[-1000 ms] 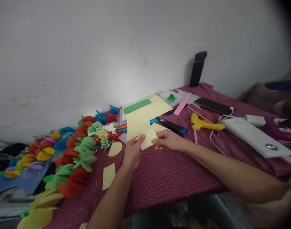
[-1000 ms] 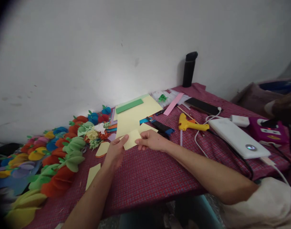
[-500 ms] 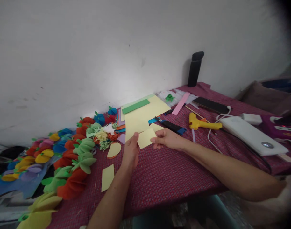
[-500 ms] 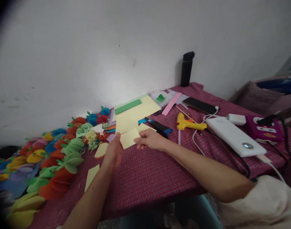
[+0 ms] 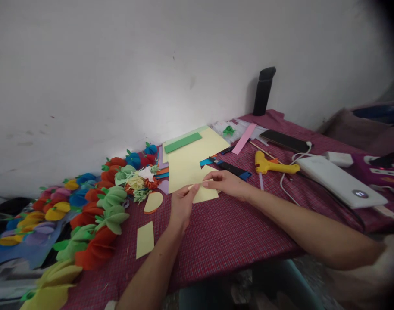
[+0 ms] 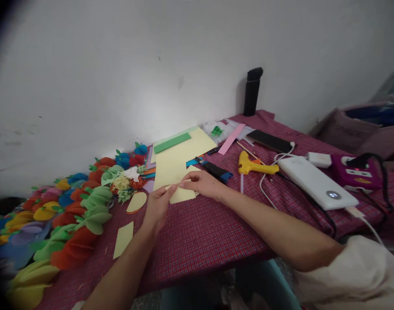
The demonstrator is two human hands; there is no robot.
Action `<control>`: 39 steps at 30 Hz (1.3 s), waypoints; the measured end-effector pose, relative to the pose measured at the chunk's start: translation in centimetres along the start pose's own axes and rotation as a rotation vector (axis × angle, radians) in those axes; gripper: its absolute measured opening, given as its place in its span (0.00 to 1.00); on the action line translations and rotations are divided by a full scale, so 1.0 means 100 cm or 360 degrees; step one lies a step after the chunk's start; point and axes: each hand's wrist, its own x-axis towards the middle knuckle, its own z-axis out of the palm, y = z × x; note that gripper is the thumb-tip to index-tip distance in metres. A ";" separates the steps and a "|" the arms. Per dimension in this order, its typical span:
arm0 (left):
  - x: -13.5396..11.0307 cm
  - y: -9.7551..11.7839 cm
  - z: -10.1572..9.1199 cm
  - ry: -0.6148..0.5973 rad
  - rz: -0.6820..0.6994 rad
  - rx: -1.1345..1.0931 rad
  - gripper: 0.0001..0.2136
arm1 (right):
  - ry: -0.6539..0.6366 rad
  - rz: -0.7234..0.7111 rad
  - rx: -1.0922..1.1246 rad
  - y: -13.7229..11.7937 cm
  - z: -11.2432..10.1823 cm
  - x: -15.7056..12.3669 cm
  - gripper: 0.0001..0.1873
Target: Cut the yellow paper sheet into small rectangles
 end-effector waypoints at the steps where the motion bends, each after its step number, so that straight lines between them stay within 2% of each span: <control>1: 0.000 -0.001 0.001 -0.0003 0.0012 0.0074 0.12 | 0.0014 -0.0008 -0.0010 0.001 0.000 0.001 0.15; 5: -0.001 -0.004 0.002 -0.0019 0.0066 0.0306 0.11 | 0.0033 -0.0026 -0.0019 0.005 0.001 0.003 0.12; 8: -0.001 -0.004 0.001 -0.0051 0.0067 0.0333 0.11 | 0.0038 0.0002 -0.0023 0.005 -0.001 0.004 0.11; 18: 0.001 0.001 0.000 0.0018 -0.0150 -0.0125 0.13 | 0.0116 0.0081 -0.0027 -0.001 -0.014 0.004 0.10; 25: 0.006 0.003 -0.010 0.0123 -0.0095 -0.0191 0.13 | 0.0233 0.0153 0.0062 -0.001 -0.020 0.006 0.10; 33: 0.006 0.005 -0.009 0.0137 -0.0078 -0.0138 0.14 | -0.0145 0.0190 0.0045 -0.001 -0.004 -0.001 0.14; 39: 0.007 0.003 -0.012 0.0144 -0.0091 0.0029 0.16 | -0.0085 0.0172 0.0062 0.002 -0.006 0.000 0.13</control>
